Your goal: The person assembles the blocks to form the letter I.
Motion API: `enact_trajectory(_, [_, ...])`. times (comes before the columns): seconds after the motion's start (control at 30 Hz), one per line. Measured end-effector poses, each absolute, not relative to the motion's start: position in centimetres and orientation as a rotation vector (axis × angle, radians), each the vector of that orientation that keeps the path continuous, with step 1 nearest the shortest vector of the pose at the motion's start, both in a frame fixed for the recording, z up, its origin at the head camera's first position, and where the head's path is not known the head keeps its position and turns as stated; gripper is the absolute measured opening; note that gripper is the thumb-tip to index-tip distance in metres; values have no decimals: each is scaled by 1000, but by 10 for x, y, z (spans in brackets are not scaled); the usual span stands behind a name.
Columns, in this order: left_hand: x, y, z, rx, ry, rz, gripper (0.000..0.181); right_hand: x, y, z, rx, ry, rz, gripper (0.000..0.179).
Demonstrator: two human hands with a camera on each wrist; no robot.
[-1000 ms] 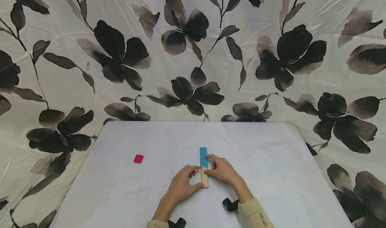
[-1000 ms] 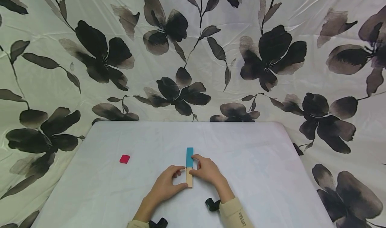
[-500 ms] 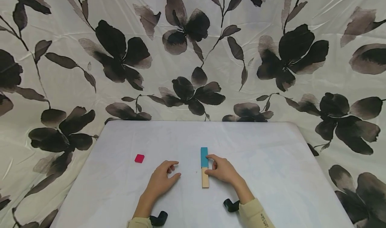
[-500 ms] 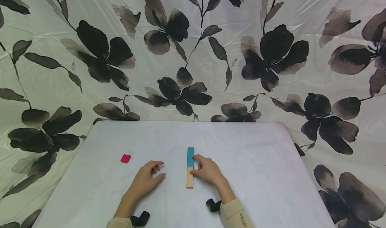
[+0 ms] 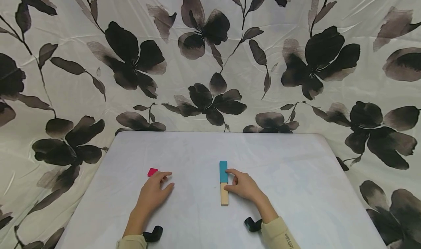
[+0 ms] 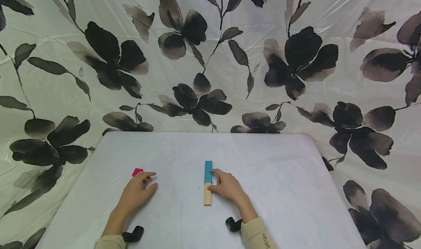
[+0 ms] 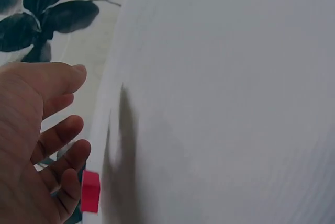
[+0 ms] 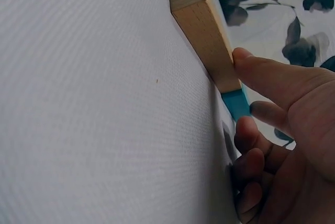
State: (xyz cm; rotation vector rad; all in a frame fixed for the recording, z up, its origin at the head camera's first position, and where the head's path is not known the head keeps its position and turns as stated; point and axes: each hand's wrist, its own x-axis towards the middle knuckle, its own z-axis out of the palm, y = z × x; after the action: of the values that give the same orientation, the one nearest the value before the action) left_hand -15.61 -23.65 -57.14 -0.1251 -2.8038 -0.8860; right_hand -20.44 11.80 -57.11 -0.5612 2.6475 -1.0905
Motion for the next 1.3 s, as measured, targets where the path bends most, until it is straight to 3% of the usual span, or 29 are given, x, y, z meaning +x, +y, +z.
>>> enact_trajectory(0.57, [-163,-283,-571,6,-2772,-833,35,-206,119,-574,-559,2655,-1071,59])
enact_trajectory(1.3, [-173,-310,-587,163,-2796,-901,47,-207,119,-575,-566,2648,-1080,59])
